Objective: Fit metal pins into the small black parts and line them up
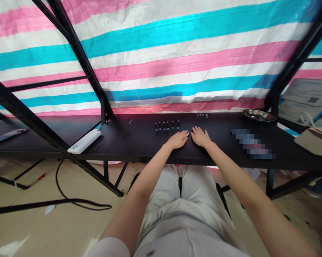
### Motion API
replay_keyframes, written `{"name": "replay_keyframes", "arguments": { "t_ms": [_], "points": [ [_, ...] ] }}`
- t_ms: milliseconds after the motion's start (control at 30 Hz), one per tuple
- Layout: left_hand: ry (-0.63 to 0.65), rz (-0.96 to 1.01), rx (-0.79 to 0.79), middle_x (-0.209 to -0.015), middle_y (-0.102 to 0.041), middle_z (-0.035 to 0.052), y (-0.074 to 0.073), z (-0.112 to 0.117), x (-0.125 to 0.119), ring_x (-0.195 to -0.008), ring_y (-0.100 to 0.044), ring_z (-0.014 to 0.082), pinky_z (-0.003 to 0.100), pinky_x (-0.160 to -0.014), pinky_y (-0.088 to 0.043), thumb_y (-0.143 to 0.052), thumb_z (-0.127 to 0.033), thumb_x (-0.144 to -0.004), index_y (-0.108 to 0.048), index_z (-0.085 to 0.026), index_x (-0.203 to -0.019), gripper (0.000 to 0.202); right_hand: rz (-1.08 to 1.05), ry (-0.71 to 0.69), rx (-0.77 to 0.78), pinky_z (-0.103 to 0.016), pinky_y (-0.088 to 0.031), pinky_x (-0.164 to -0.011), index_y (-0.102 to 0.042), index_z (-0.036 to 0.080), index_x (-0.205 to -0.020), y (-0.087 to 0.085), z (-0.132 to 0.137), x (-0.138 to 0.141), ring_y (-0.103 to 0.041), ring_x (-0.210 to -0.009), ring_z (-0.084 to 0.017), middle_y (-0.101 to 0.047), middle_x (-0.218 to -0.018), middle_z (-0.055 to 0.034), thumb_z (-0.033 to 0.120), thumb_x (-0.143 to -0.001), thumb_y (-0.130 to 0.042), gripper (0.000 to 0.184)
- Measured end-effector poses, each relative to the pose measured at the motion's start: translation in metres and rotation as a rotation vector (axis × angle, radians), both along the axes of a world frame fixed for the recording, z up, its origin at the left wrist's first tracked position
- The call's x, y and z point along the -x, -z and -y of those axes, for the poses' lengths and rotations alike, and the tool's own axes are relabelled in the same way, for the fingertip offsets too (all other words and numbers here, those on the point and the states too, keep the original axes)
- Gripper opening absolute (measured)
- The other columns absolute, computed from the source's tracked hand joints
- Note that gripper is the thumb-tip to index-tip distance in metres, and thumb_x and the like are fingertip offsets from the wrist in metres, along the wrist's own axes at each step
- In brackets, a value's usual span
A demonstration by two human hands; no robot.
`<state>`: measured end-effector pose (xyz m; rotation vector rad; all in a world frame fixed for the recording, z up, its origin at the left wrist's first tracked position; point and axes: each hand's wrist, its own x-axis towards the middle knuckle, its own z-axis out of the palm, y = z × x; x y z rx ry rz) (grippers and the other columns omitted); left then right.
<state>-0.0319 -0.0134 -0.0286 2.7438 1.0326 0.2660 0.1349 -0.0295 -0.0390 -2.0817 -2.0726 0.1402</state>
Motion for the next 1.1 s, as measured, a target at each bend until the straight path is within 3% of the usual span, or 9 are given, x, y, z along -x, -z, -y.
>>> {"name": "replay_keyframes", "arguments": {
  "t_ms": [233, 333, 400, 500, 600, 767, 933, 1100],
  "points": [
    [-0.008, 0.034, 0.002, -0.145, -0.032, 0.0075, 0.002, -0.001, 0.000, -0.136, -0.027, 0.0162, 0.038, -0.112, -0.021, -0.028, -0.028, -0.092, -0.039, -0.018, -0.135, 0.046, -0.003, -0.005, -0.009, -0.053, -0.015, -0.108, -0.030, 0.015, -0.141, 0.000, 0.000, 0.000, -0.019, -0.137, -0.023, -0.025, -0.148, -0.0112, 0.034, -0.092, -0.019, 0.054],
    [-0.010, 0.142, -0.002, -0.139, -0.042, 0.0067, 0.004, -0.002, 0.001, -0.131, -0.036, 0.0166, 0.036, -0.110, -0.026, -0.034, -0.027, -0.089, -0.050, -0.019, -0.127, 0.041, -0.007, -0.003, -0.007, -0.053, -0.014, -0.108, -0.031, 0.016, -0.141, 0.000, 0.000, 0.000, -0.019, -0.137, -0.023, -0.025, -0.149, -0.0108, 0.035, -0.092, -0.019, 0.053],
    [-0.009, 0.275, -0.014, -0.127, -0.056, 0.0068, 0.004, -0.001, 0.002, -0.122, -0.048, 0.0171, 0.033, -0.105, -0.034, -0.038, -0.026, -0.088, -0.061, -0.019, -0.113, 0.035, -0.011, -0.001, -0.009, -0.053, -0.014, -0.108, -0.031, 0.016, -0.141, 0.001, -0.001, -0.001, -0.019, -0.137, -0.023, -0.024, -0.149, -0.0109, 0.035, -0.092, -0.020, 0.053],
    [-0.085, 0.484, -0.046, -0.092, -0.071, 0.0063, 0.000, 0.002, 0.005, -0.094, -0.064, 0.0186, 0.029, -0.086, -0.046, -0.043, -0.030, -0.085, -0.069, -0.019, -0.084, 0.028, -0.019, -0.018, -0.021, -0.054, -0.015, -0.107, -0.032, 0.014, -0.140, 0.002, -0.001, -0.001, -0.020, -0.137, -0.023, -0.025, -0.148, -0.0110, 0.033, -0.093, -0.021, 0.052],
    [-0.285, 0.671, -0.103, -0.063, -0.066, 0.0042, -0.006, 0.006, 0.008, -0.069, -0.063, 0.0177, 0.026, -0.068, -0.046, -0.046, -0.035, -0.084, -0.064, -0.020, -0.063, 0.031, -0.026, -0.076, -0.051, -0.052, -0.017, -0.108, -0.036, 0.015, -0.138, 0.003, -0.003, 0.000, -0.024, -0.135, -0.022, -0.029, -0.147, -0.0104, 0.028, -0.093, -0.024, 0.049],
    [-0.547, 0.938, -0.167, -0.052, -0.055, 0.0018, -0.012, 0.006, 0.014, -0.057, -0.055, 0.0153, 0.024, -0.058, -0.039, -0.043, -0.035, -0.086, -0.058, -0.020, -0.060, 0.033, -0.087, -0.170, -0.083, -0.048, -0.020, -0.108, -0.043, 0.018, -0.134, 0.004, -0.011, 0.003, -0.028, -0.134, -0.021, -0.035, -0.144, -0.0092, 0.031, -0.092, -0.031, 0.045],
    [-0.637, 1.054, -0.109, -0.052, -0.054, 0.0008, -0.011, -0.001, 0.017, -0.053, -0.053, 0.0135, 0.023, -0.055, -0.038, -0.041, -0.033, -0.086, -0.059, -0.018, -0.064, 0.032, -0.244, -0.188, -0.100, -0.049, -0.018, -0.108, -0.051, 0.022, -0.128, 0.005, -0.029, 0.005, -0.032, -0.132, -0.021, -0.042, -0.140, -0.0070, 0.039, -0.088, -0.044, 0.044],
    [-0.660, 1.013, -0.083, -0.053, -0.055, 0.0001, -0.012, -0.001, 0.019, -0.054, -0.053, 0.0123, 0.022, -0.056, -0.038, -0.039, -0.034, -0.086, -0.061, -0.017, -0.068, 0.033, -0.380, -0.169, -0.130, -0.043, -0.023, -0.108, -0.061, 0.023, -0.117, 0.007, -0.054, 0.011, -0.039, -0.127, -0.023, -0.051, -0.132, -0.0066, 0.042, -0.078, -0.058, 0.043]
  ]
}}
